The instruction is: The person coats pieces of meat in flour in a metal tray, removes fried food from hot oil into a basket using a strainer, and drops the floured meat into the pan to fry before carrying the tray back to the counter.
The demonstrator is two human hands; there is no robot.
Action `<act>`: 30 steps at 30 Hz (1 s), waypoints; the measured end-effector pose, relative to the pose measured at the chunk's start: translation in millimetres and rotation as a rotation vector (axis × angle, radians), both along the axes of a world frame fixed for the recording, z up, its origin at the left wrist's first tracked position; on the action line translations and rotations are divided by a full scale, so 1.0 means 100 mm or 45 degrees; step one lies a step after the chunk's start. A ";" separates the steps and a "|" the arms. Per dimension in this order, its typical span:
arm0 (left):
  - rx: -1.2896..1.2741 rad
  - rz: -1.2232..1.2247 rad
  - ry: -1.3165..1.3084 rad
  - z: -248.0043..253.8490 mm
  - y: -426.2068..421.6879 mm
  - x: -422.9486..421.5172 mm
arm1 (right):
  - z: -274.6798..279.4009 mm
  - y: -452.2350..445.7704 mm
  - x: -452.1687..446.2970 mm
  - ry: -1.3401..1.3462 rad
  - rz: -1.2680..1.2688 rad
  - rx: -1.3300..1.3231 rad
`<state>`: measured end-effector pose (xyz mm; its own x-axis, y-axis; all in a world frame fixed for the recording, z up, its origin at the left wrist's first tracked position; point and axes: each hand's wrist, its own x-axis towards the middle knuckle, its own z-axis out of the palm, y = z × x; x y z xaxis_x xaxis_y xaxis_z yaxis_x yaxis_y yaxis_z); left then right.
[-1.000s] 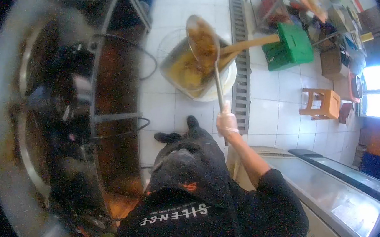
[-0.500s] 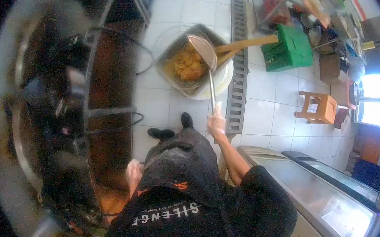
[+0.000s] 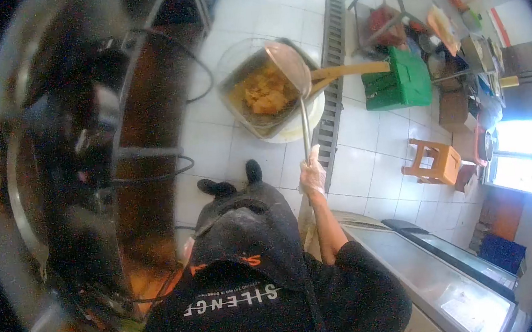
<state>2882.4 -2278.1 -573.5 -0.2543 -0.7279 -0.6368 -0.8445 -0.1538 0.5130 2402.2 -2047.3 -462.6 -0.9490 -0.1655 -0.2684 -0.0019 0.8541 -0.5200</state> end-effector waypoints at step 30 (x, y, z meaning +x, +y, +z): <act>-0.152 0.175 -0.130 -0.62 0.15 0.49 | 2.28 -1.46 0.12 -0.874 0.097 -1.281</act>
